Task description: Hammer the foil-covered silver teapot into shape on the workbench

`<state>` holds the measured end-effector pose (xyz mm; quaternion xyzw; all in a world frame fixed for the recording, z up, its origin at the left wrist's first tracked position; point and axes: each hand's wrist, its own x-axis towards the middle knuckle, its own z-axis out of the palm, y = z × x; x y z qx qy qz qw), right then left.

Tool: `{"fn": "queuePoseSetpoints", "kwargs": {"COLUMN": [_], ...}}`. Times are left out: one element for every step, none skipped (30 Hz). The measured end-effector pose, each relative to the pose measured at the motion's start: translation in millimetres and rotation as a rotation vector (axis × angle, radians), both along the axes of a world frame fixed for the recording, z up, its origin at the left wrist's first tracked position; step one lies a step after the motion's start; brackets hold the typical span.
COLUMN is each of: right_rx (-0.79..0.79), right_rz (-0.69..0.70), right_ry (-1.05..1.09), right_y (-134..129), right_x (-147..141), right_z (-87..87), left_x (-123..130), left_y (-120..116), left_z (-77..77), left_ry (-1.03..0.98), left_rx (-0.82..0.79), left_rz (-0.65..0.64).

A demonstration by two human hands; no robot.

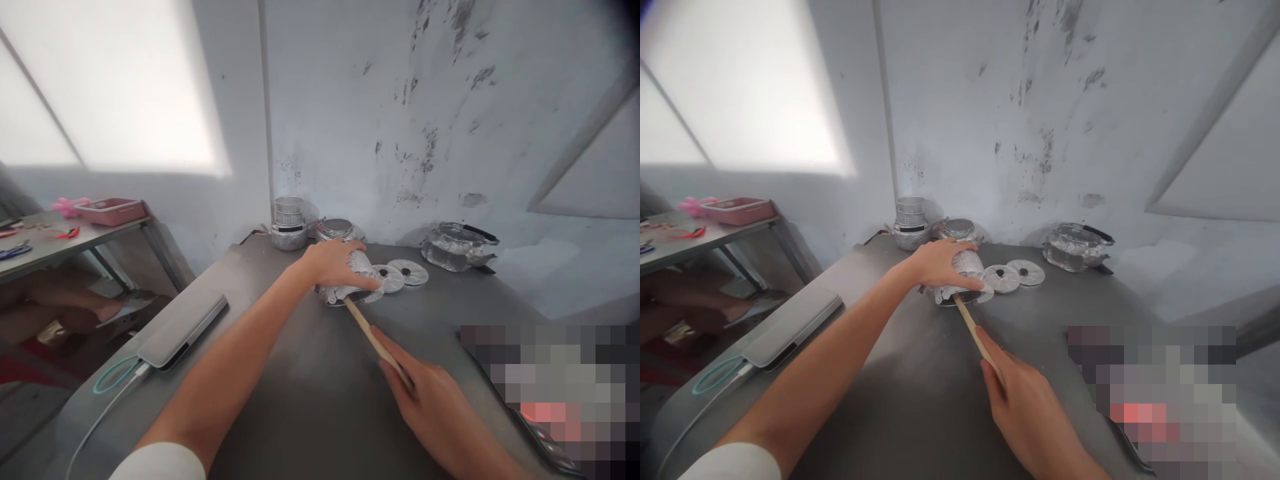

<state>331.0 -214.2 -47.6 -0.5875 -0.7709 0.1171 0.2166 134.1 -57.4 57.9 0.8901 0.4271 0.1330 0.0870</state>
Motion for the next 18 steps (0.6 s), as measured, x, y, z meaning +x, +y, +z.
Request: {"fn": "queuePoseSetpoints", "kwargs": {"right_rx": [-0.002, 0.003, 0.016, 0.031, 0.042, 0.044, 0.038, 0.024, 0.006, -0.015, -0.03, -0.039, -0.042, -0.044, -0.039, -0.029, -0.013, 0.002], "right_rz": [-0.008, -0.011, -0.015, -0.019, -0.022, -0.021, -0.017, -0.011, -0.007, -0.002, -0.001, -0.002, -0.003, -0.002, -0.004, -0.014, -0.03, -0.044], "right_ry": [0.009, 0.022, 0.037, 0.048, 0.055, 0.055, 0.05, 0.042, 0.031, 0.022, 0.017, 0.015, 0.019, 0.025, 0.03, 0.034, 0.037, 0.036], "right_y": [-0.5, -1.0, -1.5, -1.7, -1.6, -1.1, -0.4, 0.5, 1.2, 1.8, 2.0, 1.9, 1.6, 1.2, 0.8, 0.6, 0.5, 0.6], "right_x": [-0.3, -0.8, -1.1, -1.4, -1.4, -1.1, -0.5, 0.2, 1.0, 1.7, 2.2, 2.4, 2.3, 1.9, 1.4, 0.9, 0.4, 0.3], "right_z": [1.0, 2.1, 3.0, 3.5, 3.4, 2.8, 1.7, 0.4, -0.9, -1.8, -2.2, -1.9, -1.2, -0.1, 1.0, 2.0, 2.7, 2.8], "left_x": [0.1, 0.1, 0.0, -0.1, -0.3, -0.4, -0.5, -0.4, -0.3, -0.1, 0.1, 0.3, 0.4, 0.4, 0.3, 0.1, -0.1, -0.4], "left_y": [0.1, 0.1, -0.1, -0.3, -0.6, -1.0, -1.4, -1.6, -1.8, -1.7, -1.5, -1.2, -0.8, -0.3, 0.2, 0.6, 1.0, 1.2], "left_z": [-0.1, -0.1, 0.0, 0.2, 0.4, 0.7, 1.0, 1.2, 1.2, 1.2, 0.9, 0.6, 0.2, -0.2, -0.6, -1.0, -1.3, -1.5], "left_ry": [-0.003, -0.006, -0.006, -0.005, -0.003, 0.0, 0.004, 0.01, 0.016, 0.019, 0.019, 0.016, 0.01, 0.003, -0.004, -0.009, -0.013, -0.015], "left_rx": [0.006, 0.011, 0.012, 0.01, 0.004, -0.002, -0.007, -0.011, -0.013, -0.013, -0.011, -0.006, -0.001, 0.005, 0.011, 0.014, 0.015, 0.014], "left_rz": [-0.001, -0.001, -0.001, -0.002, -0.004, -0.004, -0.001, 0.002, 0.007, 0.011, 0.016, 0.018, 0.017, 0.013, 0.008, 0.002, -0.004, -0.009]}}
